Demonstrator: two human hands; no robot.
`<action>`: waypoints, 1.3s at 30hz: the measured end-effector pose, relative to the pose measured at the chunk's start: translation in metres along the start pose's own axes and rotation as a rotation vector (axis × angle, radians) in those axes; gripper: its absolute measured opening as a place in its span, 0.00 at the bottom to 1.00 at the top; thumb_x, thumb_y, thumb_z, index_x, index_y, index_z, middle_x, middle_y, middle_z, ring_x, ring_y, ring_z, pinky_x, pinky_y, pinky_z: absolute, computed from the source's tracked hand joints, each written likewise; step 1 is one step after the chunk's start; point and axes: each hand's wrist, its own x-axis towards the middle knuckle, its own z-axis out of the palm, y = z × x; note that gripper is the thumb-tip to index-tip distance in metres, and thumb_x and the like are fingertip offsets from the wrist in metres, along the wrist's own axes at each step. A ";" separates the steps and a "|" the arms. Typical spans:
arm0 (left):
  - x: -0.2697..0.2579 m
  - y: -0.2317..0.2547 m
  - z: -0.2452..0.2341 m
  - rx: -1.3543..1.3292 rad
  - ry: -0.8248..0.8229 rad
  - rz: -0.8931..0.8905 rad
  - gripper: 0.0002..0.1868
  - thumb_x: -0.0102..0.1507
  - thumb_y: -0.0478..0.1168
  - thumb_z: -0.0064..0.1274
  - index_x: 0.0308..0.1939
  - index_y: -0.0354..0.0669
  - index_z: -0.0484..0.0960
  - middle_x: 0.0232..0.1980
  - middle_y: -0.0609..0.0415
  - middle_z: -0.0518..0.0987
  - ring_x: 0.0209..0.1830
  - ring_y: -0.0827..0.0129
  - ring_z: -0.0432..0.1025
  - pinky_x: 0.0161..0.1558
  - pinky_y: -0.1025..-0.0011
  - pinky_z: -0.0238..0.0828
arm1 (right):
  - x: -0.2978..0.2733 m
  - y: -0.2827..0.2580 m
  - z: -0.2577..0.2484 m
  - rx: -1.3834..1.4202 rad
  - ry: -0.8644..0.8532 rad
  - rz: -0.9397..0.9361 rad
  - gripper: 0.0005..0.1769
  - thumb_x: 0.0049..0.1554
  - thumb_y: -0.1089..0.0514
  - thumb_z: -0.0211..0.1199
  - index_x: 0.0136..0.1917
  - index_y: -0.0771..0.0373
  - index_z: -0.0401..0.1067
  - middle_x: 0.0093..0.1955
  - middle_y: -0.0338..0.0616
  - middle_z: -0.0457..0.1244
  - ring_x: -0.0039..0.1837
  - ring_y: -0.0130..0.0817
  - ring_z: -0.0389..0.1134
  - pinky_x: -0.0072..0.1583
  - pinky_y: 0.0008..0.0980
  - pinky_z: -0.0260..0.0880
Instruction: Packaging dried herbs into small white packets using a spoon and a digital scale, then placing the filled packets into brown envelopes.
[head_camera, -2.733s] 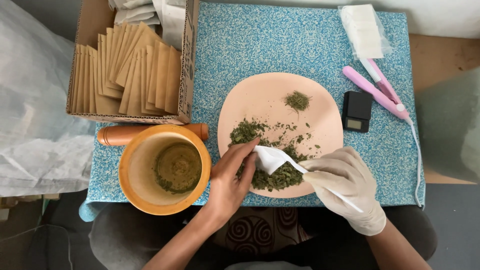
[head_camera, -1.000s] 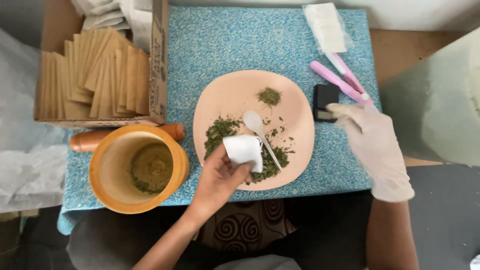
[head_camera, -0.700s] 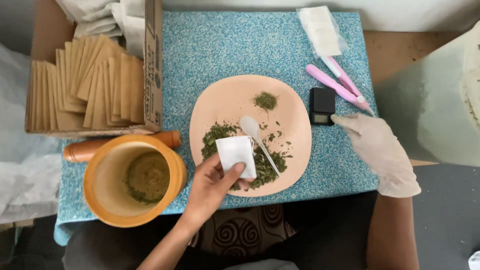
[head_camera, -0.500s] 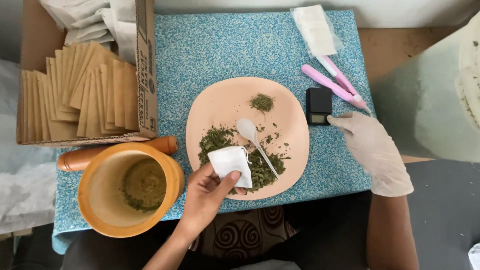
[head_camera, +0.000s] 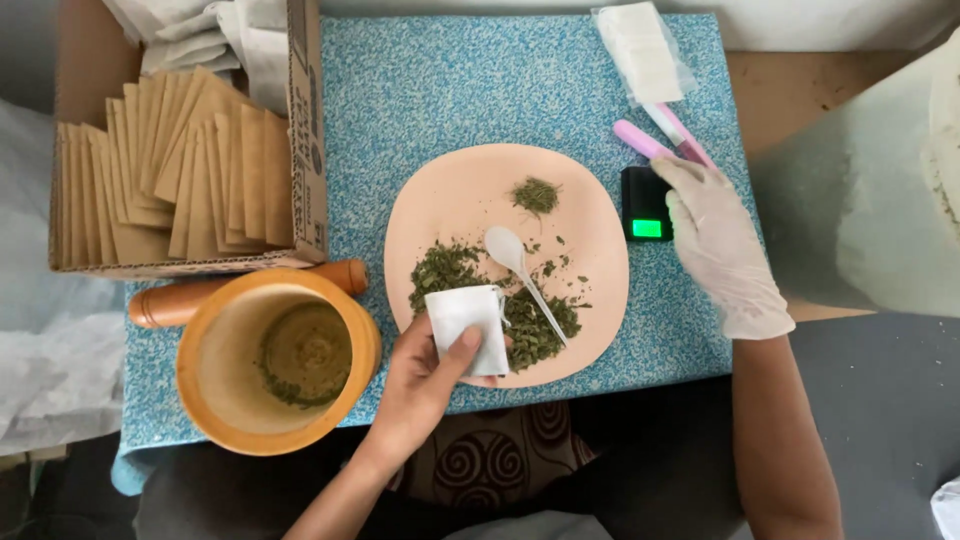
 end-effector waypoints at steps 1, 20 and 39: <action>0.000 -0.001 -0.001 0.000 0.001 0.002 0.23 0.69 0.46 0.56 0.64 0.35 0.81 0.49 0.38 0.92 0.44 0.57 0.88 0.37 0.61 0.93 | 0.000 0.009 0.004 0.000 0.000 -0.002 0.29 0.71 0.65 0.41 0.81 0.68 0.66 0.83 0.60 0.59 0.87 0.56 0.51 0.82 0.60 0.51; 0.002 0.021 0.008 0.039 0.022 0.035 0.23 0.70 0.47 0.53 0.56 0.28 0.82 0.50 0.33 0.92 0.41 0.49 0.91 0.31 0.60 0.95 | 0.004 0.006 0.011 -0.023 -0.055 -0.151 0.23 0.68 0.60 0.56 0.73 0.63 0.76 0.74 0.54 0.66 0.80 0.51 0.61 0.80 0.54 0.55; 0.003 0.018 0.007 0.012 0.052 0.014 0.23 0.69 0.46 0.54 0.58 0.28 0.82 0.48 0.32 0.91 0.41 0.47 0.91 0.34 0.58 0.96 | -0.012 -0.025 -0.014 -0.070 -0.312 0.075 0.51 0.52 0.48 0.73 0.84 0.56 0.58 0.86 0.52 0.53 0.86 0.50 0.52 0.77 0.61 0.56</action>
